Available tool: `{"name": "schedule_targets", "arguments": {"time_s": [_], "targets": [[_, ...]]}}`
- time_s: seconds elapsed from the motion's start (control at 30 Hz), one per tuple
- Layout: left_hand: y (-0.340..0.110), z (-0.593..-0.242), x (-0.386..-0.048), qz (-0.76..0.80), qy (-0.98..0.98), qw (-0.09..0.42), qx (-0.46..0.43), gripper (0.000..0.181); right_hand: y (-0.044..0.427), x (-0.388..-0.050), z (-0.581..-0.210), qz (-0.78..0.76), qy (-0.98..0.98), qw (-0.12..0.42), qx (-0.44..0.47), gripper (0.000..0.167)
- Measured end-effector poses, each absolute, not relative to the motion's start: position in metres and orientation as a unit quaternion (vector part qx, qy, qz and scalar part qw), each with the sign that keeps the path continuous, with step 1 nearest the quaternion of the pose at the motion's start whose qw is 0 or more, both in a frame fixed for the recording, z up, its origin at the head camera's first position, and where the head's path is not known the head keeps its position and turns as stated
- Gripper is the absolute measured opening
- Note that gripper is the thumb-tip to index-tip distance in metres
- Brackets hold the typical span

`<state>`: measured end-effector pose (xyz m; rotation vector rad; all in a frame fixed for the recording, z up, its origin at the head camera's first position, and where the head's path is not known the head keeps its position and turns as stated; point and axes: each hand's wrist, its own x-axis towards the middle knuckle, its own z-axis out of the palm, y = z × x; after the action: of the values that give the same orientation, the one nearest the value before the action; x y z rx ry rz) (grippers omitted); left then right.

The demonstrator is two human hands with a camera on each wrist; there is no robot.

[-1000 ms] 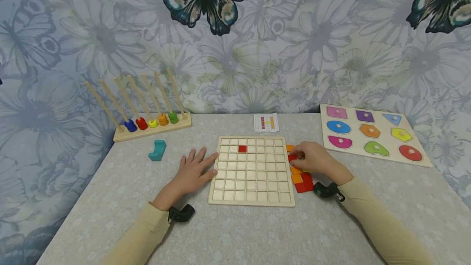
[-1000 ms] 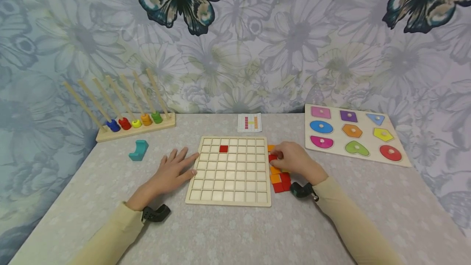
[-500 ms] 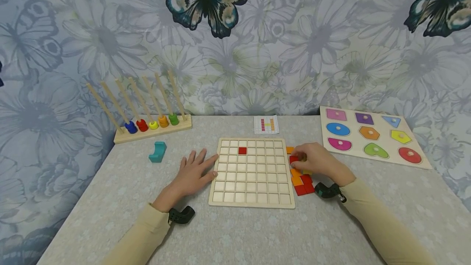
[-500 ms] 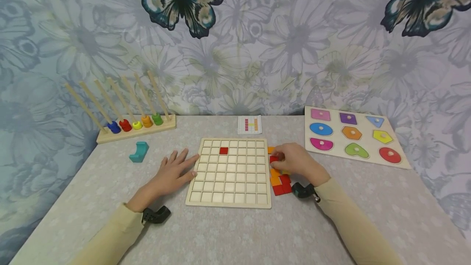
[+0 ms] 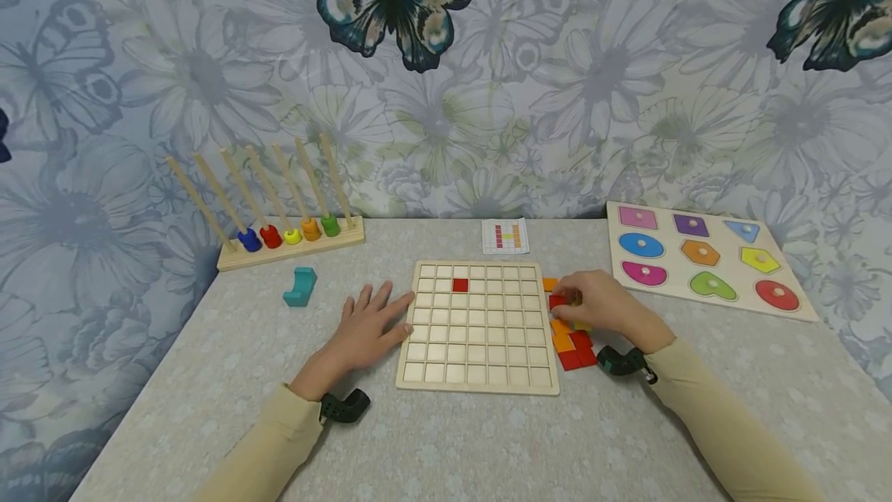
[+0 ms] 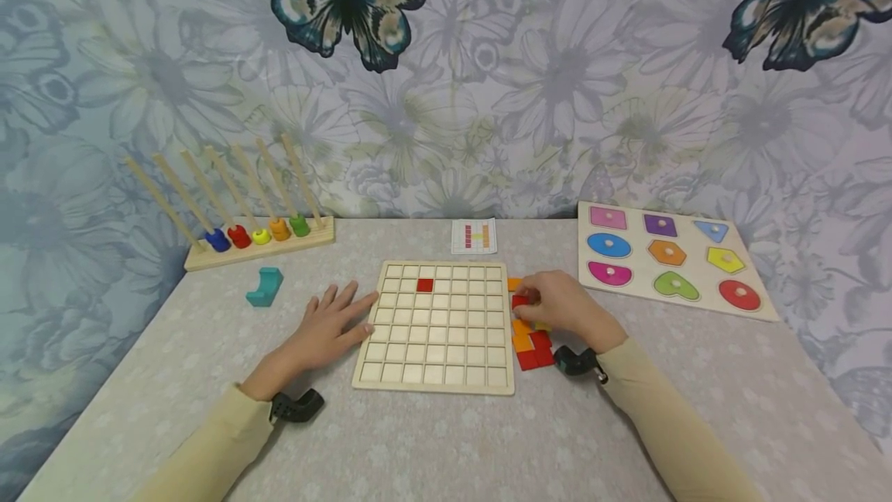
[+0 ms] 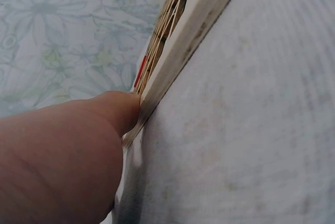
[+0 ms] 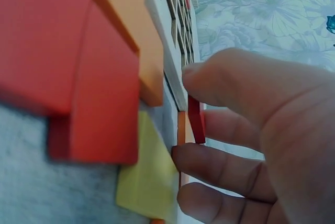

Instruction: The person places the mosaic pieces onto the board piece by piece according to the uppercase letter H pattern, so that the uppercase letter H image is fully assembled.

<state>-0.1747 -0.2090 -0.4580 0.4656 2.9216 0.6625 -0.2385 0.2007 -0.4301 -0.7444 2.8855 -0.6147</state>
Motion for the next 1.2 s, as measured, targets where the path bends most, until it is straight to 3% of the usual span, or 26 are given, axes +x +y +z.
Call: {"name": "schedule_targets", "arguments": {"time_s": [0.37,1.2], "targets": [[-0.21,-0.458,-0.175,0.22,0.962,0.057,0.152,0.06,0.186,-0.24,-0.421,-0.203,0.939,0.014,-0.277,0.03],[-0.208,-0.455,-0.173,0.218,0.963,0.058,0.151,0.06,0.1,-0.258,-0.412,-0.215,0.906,0.009,-0.365,0.019]]}}
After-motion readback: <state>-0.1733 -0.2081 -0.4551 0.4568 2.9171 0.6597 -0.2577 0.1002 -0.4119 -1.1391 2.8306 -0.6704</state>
